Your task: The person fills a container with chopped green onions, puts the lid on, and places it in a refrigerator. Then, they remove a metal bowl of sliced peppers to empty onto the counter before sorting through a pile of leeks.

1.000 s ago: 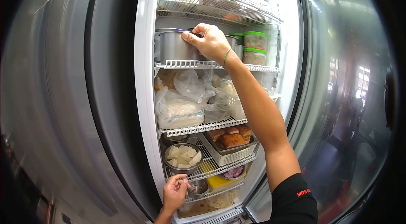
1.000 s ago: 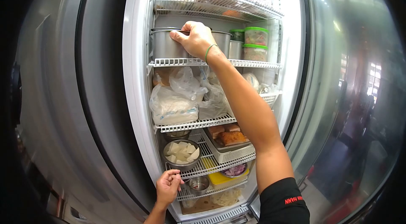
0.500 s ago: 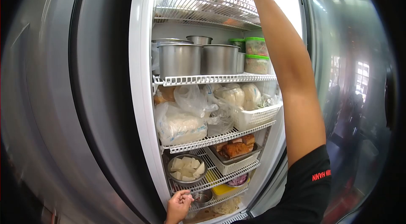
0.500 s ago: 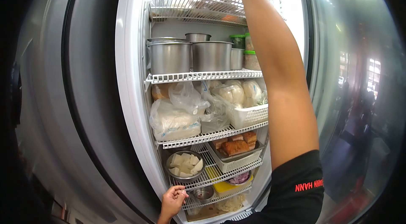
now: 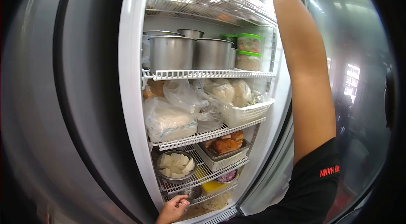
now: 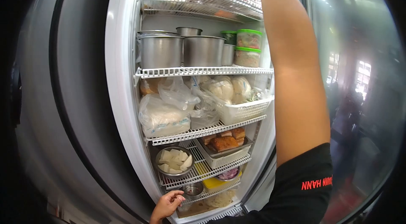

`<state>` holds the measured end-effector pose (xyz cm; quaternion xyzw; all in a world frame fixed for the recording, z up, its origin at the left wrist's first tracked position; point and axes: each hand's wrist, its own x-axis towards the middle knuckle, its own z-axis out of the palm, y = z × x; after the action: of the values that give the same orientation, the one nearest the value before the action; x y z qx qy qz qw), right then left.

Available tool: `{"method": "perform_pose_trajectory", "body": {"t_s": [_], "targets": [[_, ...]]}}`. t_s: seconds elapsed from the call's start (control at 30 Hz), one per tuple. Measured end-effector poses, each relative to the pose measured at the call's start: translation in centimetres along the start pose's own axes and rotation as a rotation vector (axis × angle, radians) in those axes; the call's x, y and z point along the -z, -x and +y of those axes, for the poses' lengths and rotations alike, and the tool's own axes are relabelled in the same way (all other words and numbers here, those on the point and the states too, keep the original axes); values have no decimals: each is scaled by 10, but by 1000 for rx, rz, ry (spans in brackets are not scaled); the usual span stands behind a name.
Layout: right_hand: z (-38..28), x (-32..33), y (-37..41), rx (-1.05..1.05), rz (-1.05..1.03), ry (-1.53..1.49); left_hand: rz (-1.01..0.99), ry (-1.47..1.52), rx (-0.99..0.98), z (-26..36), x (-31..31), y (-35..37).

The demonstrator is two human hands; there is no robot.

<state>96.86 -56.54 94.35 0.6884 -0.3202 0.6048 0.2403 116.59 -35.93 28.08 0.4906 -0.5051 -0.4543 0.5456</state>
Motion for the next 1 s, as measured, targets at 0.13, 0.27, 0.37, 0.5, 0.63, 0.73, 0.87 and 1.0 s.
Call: {"method": "perform_pose_trajectory", "body": {"t_s": [0.13,0.27,0.37,0.5,0.63,0.73,0.87,1.0], "targets": [[3,37,49,58,51,-66,-174,-38,17,45,-19,3],[22,100,148,40,28,-94,-500,-149,62,-25,-56,-44],[42,167,254,-102,-19,-94,-829,-257,71,-46,-128,-73],[33,259,389,-406,20,-84,-1327,-459,-63,-68,-269,-66],[-11,335,526,-666,231,-83,-1656,-295,-630,-104,-401,28],[-64,377,648,-769,566,94,-1748,-156,-999,-111,-473,96],[-158,442,717,-739,158,963,-1765,7,-1369,-78,-550,183],[-234,465,761,-767,202,1133,-1785,-999,-1573,-112,-630,218]]}}
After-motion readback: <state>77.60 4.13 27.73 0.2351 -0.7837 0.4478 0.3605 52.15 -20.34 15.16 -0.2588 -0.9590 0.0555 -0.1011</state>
